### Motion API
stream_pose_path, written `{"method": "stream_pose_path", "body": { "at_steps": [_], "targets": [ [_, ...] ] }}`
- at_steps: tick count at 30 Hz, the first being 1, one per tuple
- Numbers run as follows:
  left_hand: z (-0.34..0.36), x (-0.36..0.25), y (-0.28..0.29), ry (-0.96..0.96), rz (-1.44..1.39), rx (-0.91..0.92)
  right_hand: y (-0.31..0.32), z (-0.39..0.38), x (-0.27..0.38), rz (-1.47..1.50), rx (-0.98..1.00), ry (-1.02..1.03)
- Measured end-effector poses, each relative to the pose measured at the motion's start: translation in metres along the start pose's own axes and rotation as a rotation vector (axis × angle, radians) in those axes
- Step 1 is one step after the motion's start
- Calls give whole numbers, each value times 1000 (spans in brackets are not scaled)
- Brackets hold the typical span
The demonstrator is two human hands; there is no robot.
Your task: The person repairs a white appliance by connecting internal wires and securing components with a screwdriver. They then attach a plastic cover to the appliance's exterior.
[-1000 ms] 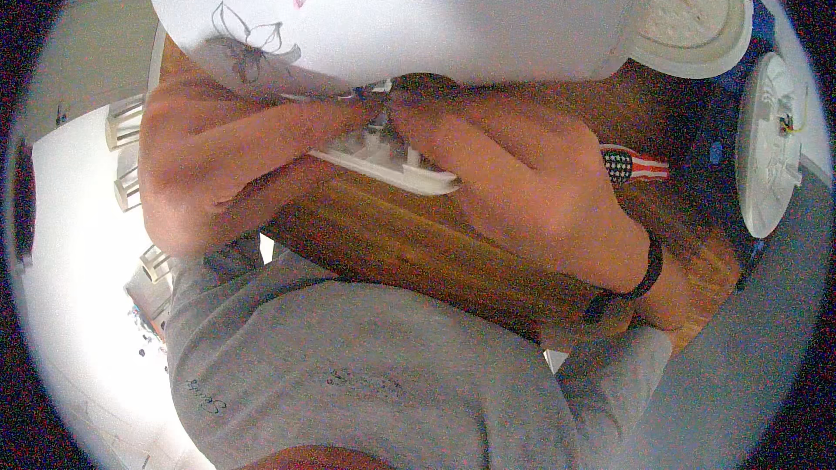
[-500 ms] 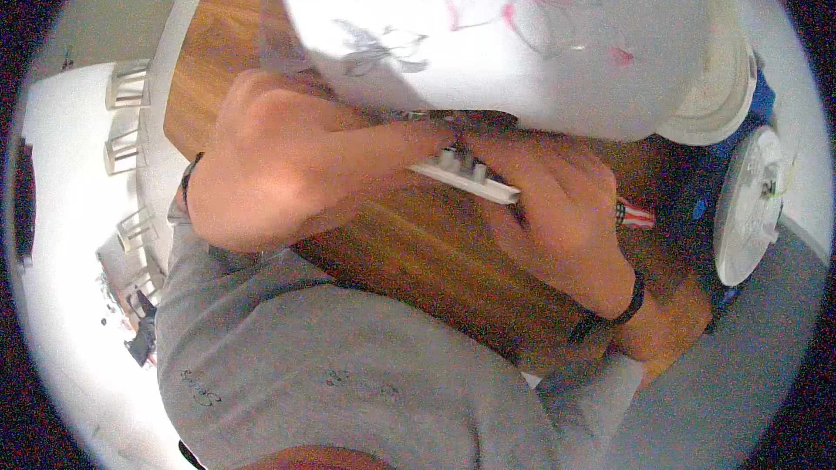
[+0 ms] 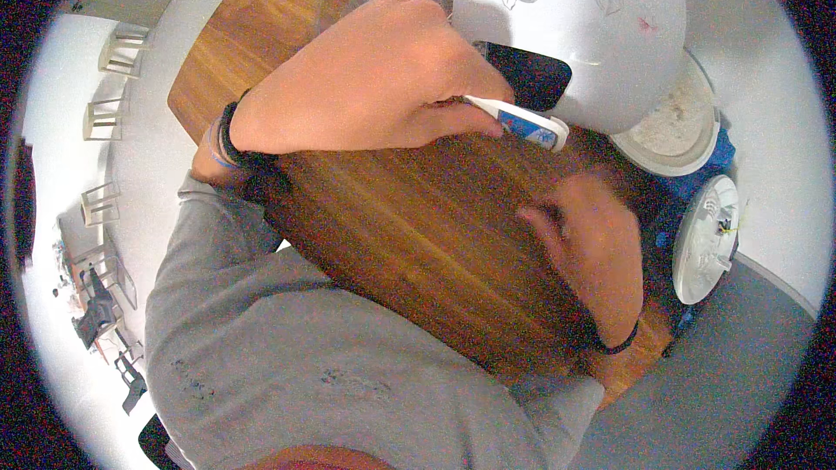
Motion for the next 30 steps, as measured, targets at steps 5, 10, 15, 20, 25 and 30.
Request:
{"method": "stream_pose_path", "body": {
  "at_steps": [5,10,15,20,25,30],
  "targets": [
    [-2,-3,3,-2,7,-9,-30,11,14,5,325,219],
    [-2,6,3,-46,69,-15,-42,32,14,109,262,226],
    [12,20,25,-180,79,-2,-53,49,6,-36,189,319],
    [18,38,40,-62,-81,226,-60,62,-8,-91,156,283],
    [25,42,45,-63,-91,235,-57,69,-3,-122,185,359],
    [38,60,45,-227,15,191,-58,90,-6,-143,173,326]
  ]
}}
Point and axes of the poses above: each hand's wrist, its own z-axis towards the middle knuckle, its own y-axis out of the back of the hand, x = y × z, the point moved 2 cm from there along z, towards the middle knuckle, and after that the axes turned 3 degrees about -x, right-handed, at the moved point
